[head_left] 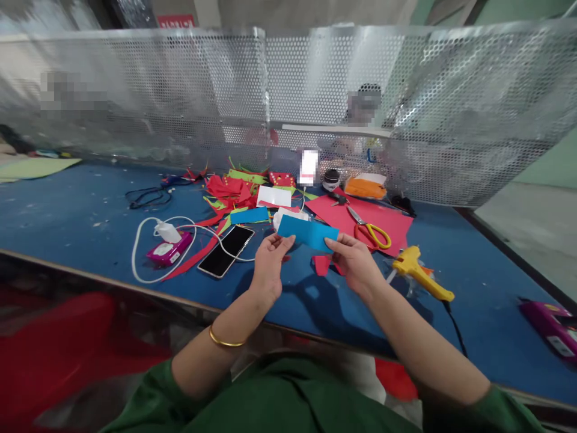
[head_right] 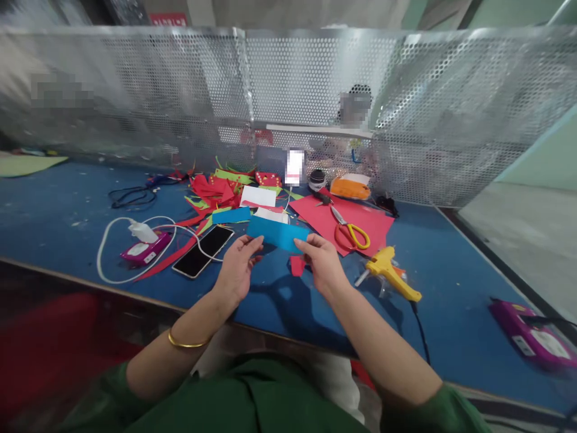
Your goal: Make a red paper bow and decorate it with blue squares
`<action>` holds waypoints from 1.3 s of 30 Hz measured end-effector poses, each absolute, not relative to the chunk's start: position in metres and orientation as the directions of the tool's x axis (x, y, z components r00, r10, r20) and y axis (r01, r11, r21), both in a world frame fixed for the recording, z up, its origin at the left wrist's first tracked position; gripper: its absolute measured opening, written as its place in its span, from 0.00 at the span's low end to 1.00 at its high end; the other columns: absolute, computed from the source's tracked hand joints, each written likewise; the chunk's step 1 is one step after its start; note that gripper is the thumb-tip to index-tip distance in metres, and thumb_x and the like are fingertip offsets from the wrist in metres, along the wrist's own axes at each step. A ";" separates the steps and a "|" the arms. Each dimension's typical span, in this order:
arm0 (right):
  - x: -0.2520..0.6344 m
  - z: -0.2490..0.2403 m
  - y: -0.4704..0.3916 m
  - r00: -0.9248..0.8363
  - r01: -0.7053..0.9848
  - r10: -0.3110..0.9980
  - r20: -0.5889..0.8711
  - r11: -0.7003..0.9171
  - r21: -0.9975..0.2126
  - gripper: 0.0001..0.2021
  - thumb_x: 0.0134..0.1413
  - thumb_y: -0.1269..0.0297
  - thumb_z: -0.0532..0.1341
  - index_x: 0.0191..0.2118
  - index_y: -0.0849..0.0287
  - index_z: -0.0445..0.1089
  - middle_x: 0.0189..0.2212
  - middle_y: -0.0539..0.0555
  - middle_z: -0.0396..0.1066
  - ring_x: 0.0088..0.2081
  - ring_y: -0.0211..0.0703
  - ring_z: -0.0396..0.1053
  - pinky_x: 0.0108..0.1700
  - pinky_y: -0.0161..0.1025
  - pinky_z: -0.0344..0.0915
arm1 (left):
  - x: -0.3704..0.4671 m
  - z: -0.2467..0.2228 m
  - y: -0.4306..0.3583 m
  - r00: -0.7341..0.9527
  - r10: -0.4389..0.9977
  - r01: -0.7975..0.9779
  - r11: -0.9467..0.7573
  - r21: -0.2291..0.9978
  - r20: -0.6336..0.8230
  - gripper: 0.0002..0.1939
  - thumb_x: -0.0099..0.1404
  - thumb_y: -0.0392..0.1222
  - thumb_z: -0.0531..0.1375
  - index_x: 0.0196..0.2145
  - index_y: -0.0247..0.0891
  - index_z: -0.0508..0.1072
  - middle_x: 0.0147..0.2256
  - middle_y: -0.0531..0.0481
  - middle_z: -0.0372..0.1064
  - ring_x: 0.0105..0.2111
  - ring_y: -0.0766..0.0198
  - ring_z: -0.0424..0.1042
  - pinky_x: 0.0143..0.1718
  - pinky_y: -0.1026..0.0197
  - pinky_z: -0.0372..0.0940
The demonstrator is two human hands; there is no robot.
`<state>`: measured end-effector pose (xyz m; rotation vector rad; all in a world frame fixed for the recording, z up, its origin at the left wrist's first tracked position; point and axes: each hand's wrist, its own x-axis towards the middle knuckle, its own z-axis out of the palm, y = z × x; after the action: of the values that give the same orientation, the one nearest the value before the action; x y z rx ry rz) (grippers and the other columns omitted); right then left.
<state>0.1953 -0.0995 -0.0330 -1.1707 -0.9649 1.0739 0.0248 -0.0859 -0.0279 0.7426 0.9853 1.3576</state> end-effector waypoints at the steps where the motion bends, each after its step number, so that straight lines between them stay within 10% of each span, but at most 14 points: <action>1: 0.191 -0.035 -0.104 0.232 -0.161 0.973 0.012 0.050 -0.986 0.22 0.35 0.48 0.74 0.23 0.55 0.63 0.21 0.47 0.67 0.24 0.37 0.66 0.29 0.37 0.65 | 0.028 -0.027 -0.087 -0.043 0.989 -0.440 0.105 0.892 -0.138 0.24 0.46 0.48 0.75 0.37 0.37 0.74 0.34 0.52 0.75 0.35 0.66 0.74 0.32 0.66 0.64; 18: 0.191 -0.021 -0.112 0.112 0.348 0.990 0.085 0.041 -0.937 0.16 0.56 0.48 0.59 0.30 0.55 0.73 0.20 0.50 0.72 0.23 0.41 0.69 0.28 0.38 0.66 | 0.031 -0.017 -0.063 0.268 0.959 -0.173 0.144 0.974 -0.094 0.16 0.47 0.49 0.73 0.26 0.35 0.77 0.24 0.51 0.75 0.21 0.66 0.69 0.26 0.63 0.64; 26: 0.282 0.008 -0.061 0.289 0.866 0.955 -0.068 -0.291 -0.408 0.06 0.59 0.65 0.64 0.40 0.61 0.75 0.43 0.66 0.76 0.51 0.59 0.72 0.50 0.50 0.67 | 0.022 -0.021 -0.052 0.350 0.922 -0.081 0.204 0.976 -0.164 0.09 0.52 0.43 0.68 0.23 0.35 0.75 0.20 0.46 0.74 0.21 0.59 0.74 0.19 0.64 0.61; 31: 0.327 -0.010 -0.027 0.363 0.913 0.904 -0.223 -0.394 -0.109 0.19 0.64 0.58 0.63 0.57 0.59 0.68 0.54 0.58 0.70 0.50 0.48 0.72 0.50 0.51 0.72 | 0.015 -0.021 -0.047 0.392 0.901 -0.106 0.246 0.964 -0.187 0.07 0.52 0.41 0.67 0.24 0.34 0.76 0.22 0.43 0.75 0.24 0.56 0.77 0.21 0.62 0.64; 39: 0.337 -0.031 -0.021 0.419 0.875 0.883 -0.212 -0.455 -0.166 0.19 0.64 0.58 0.63 0.57 0.59 0.68 0.55 0.58 0.70 0.50 0.49 0.72 0.50 0.52 0.72 | 0.013 -0.019 -0.043 0.418 0.881 -0.169 0.315 0.934 -0.222 0.07 0.50 0.38 0.69 0.27 0.34 0.77 0.29 0.40 0.79 0.27 0.56 0.79 0.22 0.63 0.64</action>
<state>0.3372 -0.0214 -0.0315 -2.6214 -1.6233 0.4202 0.0126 -0.0432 -0.0189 1.0065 0.8718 0.8211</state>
